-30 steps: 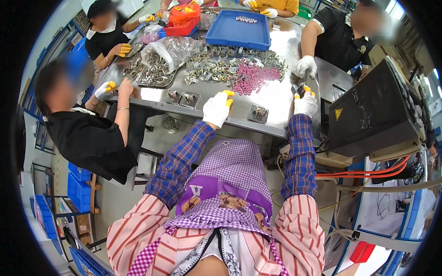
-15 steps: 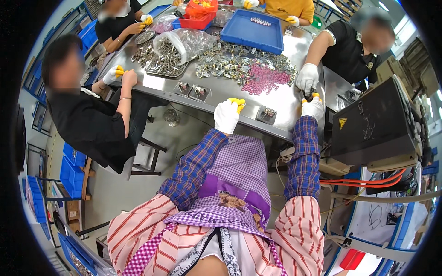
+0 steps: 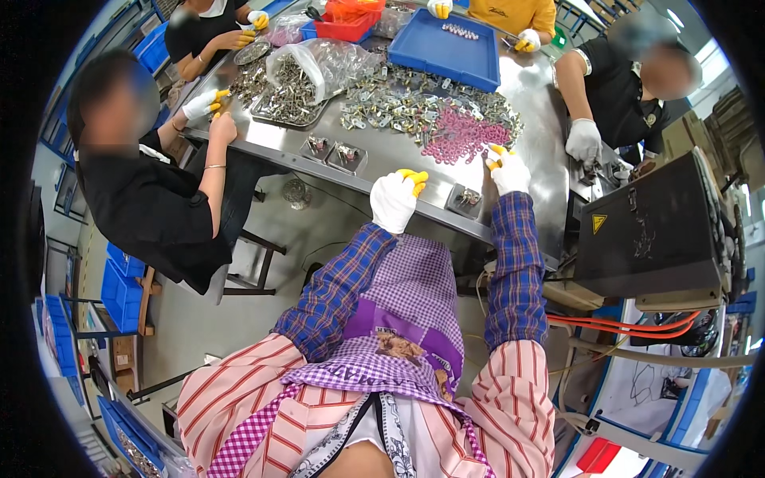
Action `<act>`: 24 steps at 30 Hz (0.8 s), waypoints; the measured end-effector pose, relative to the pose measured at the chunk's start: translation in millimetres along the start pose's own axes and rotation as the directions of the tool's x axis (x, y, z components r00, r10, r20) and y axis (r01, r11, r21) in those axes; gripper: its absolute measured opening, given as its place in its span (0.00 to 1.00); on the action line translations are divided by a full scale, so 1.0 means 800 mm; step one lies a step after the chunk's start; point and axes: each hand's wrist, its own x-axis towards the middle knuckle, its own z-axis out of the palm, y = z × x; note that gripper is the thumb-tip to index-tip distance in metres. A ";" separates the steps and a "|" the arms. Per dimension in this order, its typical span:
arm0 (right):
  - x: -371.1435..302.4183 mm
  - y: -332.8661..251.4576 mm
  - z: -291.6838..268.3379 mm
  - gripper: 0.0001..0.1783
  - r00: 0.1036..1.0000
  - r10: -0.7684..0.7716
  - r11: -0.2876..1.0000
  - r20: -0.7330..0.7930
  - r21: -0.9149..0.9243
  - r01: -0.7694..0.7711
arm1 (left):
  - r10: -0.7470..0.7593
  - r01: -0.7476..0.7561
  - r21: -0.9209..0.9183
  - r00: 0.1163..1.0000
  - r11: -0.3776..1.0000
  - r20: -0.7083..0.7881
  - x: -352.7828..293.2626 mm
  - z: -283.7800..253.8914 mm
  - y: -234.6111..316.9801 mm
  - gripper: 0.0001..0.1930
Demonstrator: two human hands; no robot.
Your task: Sorting small red and silver components into separate piles on a metal table using a manual pick-up tool.
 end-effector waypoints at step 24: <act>-0.131 -0.049 -0.031 0.10 0.978 -0.199 0.933 -0.057 0.293 0.207 | -0.129 0.431 -0.319 0.740 0.844 0.660 0.019 -0.035 0.055 0.23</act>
